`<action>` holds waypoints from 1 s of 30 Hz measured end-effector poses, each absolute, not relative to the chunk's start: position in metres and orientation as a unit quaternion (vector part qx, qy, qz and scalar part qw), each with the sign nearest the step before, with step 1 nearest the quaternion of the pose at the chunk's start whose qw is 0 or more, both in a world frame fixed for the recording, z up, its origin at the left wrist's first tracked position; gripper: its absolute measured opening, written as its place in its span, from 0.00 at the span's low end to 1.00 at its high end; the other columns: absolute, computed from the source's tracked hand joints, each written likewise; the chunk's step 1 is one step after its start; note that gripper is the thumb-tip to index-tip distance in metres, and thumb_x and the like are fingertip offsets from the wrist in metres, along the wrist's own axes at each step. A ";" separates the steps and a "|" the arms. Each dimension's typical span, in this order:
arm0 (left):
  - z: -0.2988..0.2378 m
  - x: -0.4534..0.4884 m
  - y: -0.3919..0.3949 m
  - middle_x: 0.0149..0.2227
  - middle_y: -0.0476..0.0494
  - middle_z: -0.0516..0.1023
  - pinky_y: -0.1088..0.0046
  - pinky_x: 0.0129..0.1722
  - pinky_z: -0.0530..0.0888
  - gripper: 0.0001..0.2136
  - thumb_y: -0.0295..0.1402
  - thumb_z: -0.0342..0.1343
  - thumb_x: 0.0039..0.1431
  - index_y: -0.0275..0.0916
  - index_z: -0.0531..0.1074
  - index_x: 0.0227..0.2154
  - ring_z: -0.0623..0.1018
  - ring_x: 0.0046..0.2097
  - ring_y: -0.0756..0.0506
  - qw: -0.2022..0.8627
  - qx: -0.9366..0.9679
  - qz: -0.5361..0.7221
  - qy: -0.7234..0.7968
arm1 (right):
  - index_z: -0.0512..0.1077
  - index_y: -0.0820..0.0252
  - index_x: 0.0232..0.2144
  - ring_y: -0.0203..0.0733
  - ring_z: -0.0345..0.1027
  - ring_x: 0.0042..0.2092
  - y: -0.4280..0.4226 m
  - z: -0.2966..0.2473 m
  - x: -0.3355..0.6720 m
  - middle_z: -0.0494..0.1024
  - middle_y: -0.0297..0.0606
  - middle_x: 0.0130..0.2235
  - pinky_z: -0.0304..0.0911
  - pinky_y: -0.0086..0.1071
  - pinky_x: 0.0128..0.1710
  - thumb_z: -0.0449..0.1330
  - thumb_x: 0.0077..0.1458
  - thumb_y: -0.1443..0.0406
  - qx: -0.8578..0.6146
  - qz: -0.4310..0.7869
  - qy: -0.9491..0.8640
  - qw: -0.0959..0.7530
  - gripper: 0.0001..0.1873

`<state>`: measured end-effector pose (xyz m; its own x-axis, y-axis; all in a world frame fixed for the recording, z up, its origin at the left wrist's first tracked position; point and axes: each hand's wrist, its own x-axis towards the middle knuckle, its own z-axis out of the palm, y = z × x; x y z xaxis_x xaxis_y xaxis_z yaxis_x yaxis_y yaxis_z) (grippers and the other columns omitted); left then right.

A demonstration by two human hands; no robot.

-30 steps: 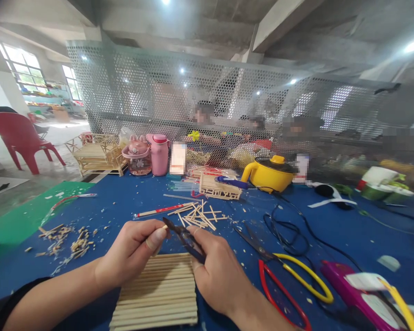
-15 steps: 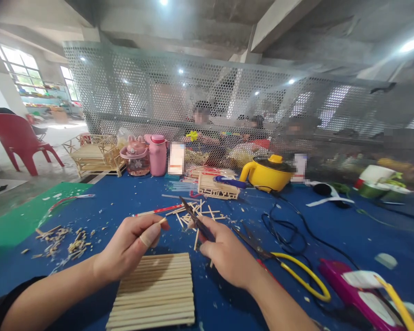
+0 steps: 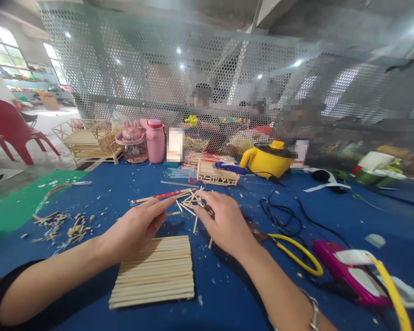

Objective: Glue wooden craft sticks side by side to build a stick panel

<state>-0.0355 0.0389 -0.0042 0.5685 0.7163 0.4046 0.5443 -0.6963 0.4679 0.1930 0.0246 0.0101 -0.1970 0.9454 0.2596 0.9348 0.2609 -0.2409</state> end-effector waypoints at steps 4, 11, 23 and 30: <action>-0.011 -0.033 0.037 0.35 0.42 0.76 0.66 0.37 0.74 0.24 0.22 0.42 0.61 0.34 0.54 0.61 0.75 0.35 0.45 0.082 0.893 0.324 0.303 | 0.73 0.50 0.47 0.40 0.74 0.44 0.009 0.017 0.174 0.81 0.33 0.44 0.66 0.33 0.45 0.49 0.64 0.60 -0.473 0.118 -0.839 0.240 0.16; 0.000 -0.032 0.035 0.44 0.38 0.76 0.65 0.45 0.72 0.17 0.28 0.46 0.65 0.34 0.61 0.56 0.75 0.45 0.43 0.000 0.901 0.331 0.280 | 0.76 0.52 0.38 0.41 0.74 0.39 0.011 0.018 0.173 0.82 0.32 0.37 0.64 0.32 0.41 0.54 0.59 0.65 -0.507 0.138 -0.812 0.255 0.11; -0.018 -0.084 0.003 0.49 0.42 0.76 0.63 0.45 0.72 0.20 0.45 0.47 0.63 0.44 0.66 0.54 0.77 0.44 0.41 0.411 0.713 0.186 0.536 | 0.73 0.57 0.32 0.37 0.72 0.28 0.019 -0.009 0.193 0.79 0.32 0.28 0.65 0.29 0.30 0.52 0.58 0.62 -0.570 0.272 -0.734 0.251 0.11; -0.019 -0.069 0.022 0.44 0.40 0.78 0.66 0.39 0.75 0.20 0.40 0.58 0.56 0.37 0.67 0.50 0.79 0.41 0.42 0.619 0.564 0.247 0.487 | 0.76 0.52 0.32 0.39 0.73 0.29 0.007 -0.007 0.192 0.79 0.30 0.27 0.65 0.30 0.30 0.54 0.58 0.61 -0.585 0.233 -0.739 0.240 0.10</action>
<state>-0.0692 0.0216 -0.0192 0.4033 0.8556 -0.3245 0.2431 0.2417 0.9394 0.1920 0.0067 -0.0066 -0.2006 0.9763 0.0813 0.7525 0.2067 -0.6253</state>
